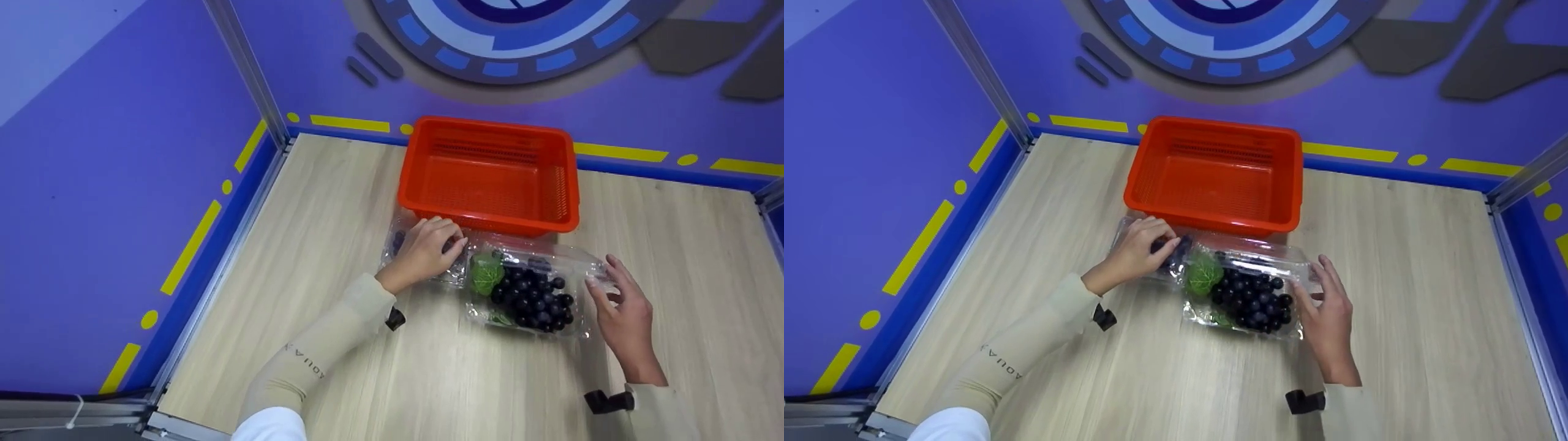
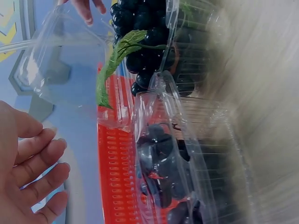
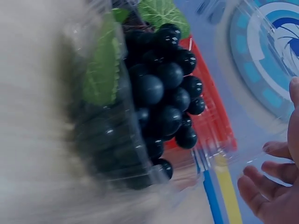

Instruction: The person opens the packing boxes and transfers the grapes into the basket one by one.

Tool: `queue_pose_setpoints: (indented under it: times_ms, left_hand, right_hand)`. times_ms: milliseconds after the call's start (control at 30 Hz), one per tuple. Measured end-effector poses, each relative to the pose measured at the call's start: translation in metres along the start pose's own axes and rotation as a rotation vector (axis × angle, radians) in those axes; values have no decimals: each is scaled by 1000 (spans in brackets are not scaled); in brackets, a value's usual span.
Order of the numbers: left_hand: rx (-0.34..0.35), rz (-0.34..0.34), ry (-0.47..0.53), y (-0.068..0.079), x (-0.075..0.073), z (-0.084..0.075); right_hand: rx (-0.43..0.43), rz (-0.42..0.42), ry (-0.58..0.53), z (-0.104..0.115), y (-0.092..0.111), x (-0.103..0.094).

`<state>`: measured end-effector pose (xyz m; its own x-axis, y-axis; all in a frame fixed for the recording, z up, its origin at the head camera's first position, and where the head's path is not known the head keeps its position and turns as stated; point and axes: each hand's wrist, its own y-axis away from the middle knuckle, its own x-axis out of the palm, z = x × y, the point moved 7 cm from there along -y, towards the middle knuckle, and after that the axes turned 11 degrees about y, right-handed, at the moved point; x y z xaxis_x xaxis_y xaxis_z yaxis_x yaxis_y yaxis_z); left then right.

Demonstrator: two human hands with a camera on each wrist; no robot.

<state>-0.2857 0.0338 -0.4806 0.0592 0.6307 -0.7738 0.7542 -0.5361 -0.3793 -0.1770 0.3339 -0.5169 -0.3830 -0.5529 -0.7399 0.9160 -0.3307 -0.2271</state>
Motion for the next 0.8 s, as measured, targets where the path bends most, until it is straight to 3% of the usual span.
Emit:
queue_pose_setpoints:
  times_ms: [200, 433, 600, 800]
  left_hand:
    - [-18, 72, -5, 4, 8, -1]
    - [-32, 166, -7, 8, 20, -4]
    - [-23, 264, -35, 11, 29, -7]
    - [77, 407, -34, 15, 44, -18]
  right_hand:
    - [106, 5, -142, 0, -9, -1]
    - [76, 4, -345, 6, -17, 0]
    - [98, 44, -294, 4, -20, 2]
    - [116, 124, -167, 3, -20, 7]
